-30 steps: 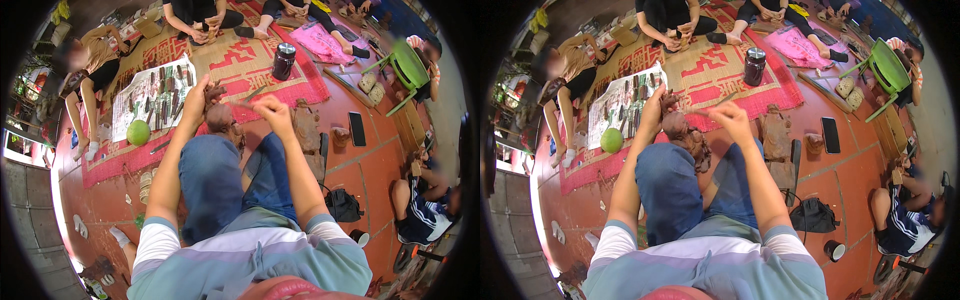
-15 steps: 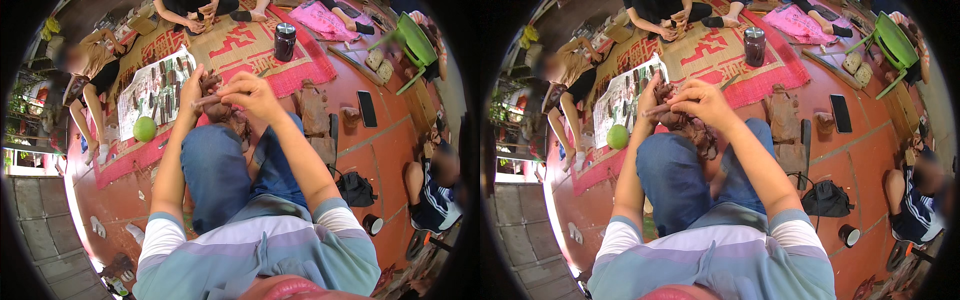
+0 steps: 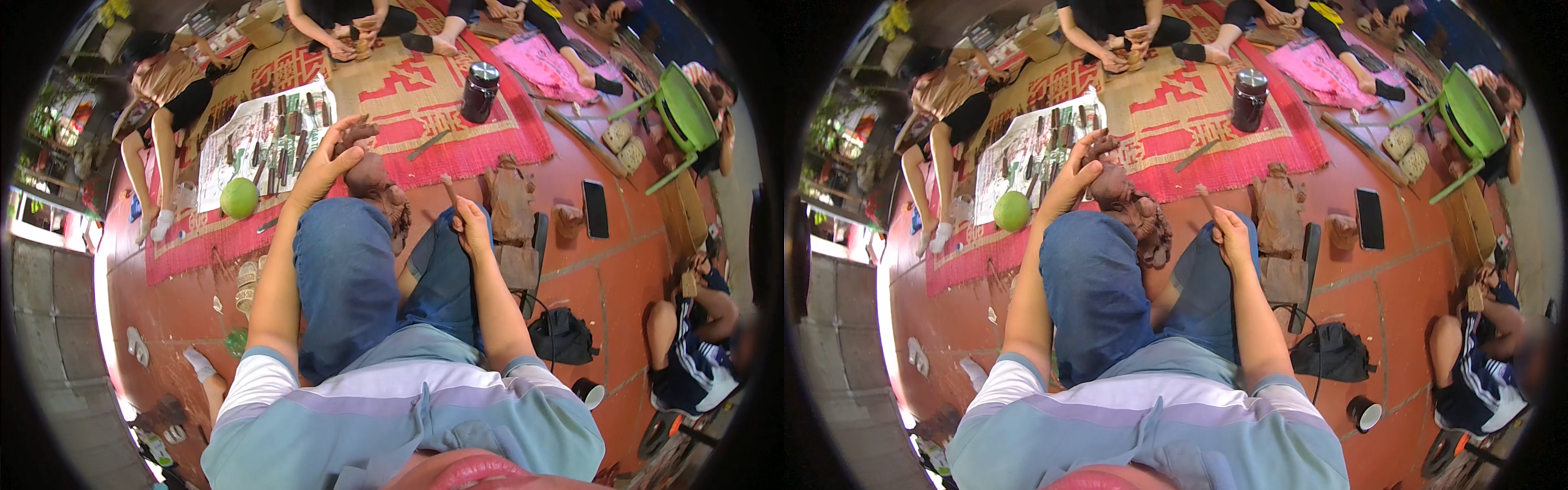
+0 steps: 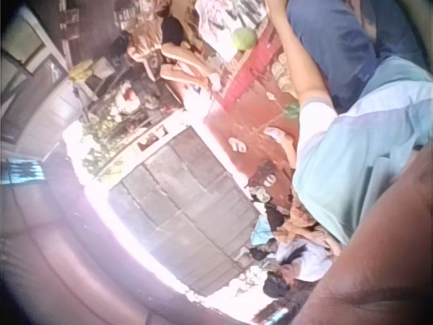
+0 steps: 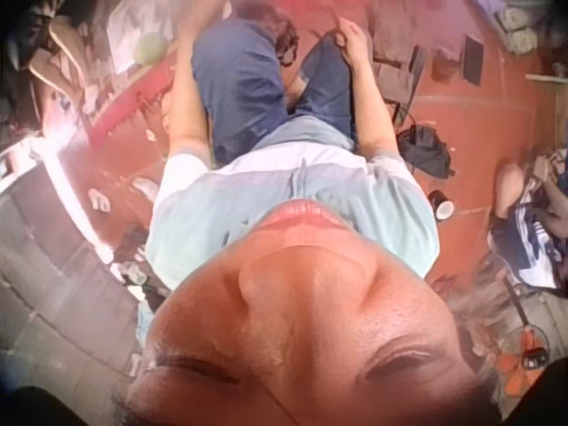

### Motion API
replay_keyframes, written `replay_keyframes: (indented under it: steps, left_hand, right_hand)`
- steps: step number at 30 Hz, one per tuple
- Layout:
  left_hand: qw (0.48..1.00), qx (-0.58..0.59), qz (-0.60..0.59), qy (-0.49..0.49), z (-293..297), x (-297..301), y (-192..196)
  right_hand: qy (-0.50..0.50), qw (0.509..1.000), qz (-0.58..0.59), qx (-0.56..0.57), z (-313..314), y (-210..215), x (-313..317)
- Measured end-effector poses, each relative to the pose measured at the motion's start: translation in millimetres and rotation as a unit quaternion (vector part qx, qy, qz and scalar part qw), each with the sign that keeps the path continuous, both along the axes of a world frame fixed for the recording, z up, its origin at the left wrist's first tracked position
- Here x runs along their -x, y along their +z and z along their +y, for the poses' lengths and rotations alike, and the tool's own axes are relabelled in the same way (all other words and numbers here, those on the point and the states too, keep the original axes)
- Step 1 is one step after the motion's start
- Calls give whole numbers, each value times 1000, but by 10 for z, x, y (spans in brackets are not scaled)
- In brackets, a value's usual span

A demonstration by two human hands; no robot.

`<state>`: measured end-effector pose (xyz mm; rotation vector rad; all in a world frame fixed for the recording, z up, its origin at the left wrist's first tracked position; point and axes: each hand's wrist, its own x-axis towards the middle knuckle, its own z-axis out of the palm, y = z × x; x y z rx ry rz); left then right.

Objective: The person sits on a mat and carves a small piece of dark wood using a small knife. They hold the wood in their left hand and use the knife in their right hand to shape the object, occasionally rotating it to access different sides.

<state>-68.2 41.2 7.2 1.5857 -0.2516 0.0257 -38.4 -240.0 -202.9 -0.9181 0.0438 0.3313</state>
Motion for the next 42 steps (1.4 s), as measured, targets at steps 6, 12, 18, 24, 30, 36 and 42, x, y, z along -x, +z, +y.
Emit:
replay_keyframes:
  steps: [6, 12, 18, 24, 30, 36, 42]
  left_hand:
    - [972, 46, 185, 136, 361, 440, -453]
    - [907, 317, 224, 166, 720, 1482, -707]
    - [837, 443, 198, 251, 830, 2452, -636]
    - [790, 452, 138, 391, 974, 3186, -488]
    - [772, -286, 131, 552, 1132, 2784, -463]
    - [847, -368, -140, 358, -51, 1234, 192]
    - [867, -380, -192, 259, -635, 475, 200]
  right_hand:
    - [20, 1000, 4, -4, -46, 19, -25]
    - [13, 1000, -26, 8, -57, 85, 63]
    - [2, 994, -52, 101, 60, 162, 163]
    - [-30, 999, -13, -26, 26, 122, 174]
    - [-38, 998, -3, -47, 62, 70, 58]
    - [-71, 997, 2, -26, 114, 9, -30]
    - [-91, 995, 6, -29, 71, 16, 14]
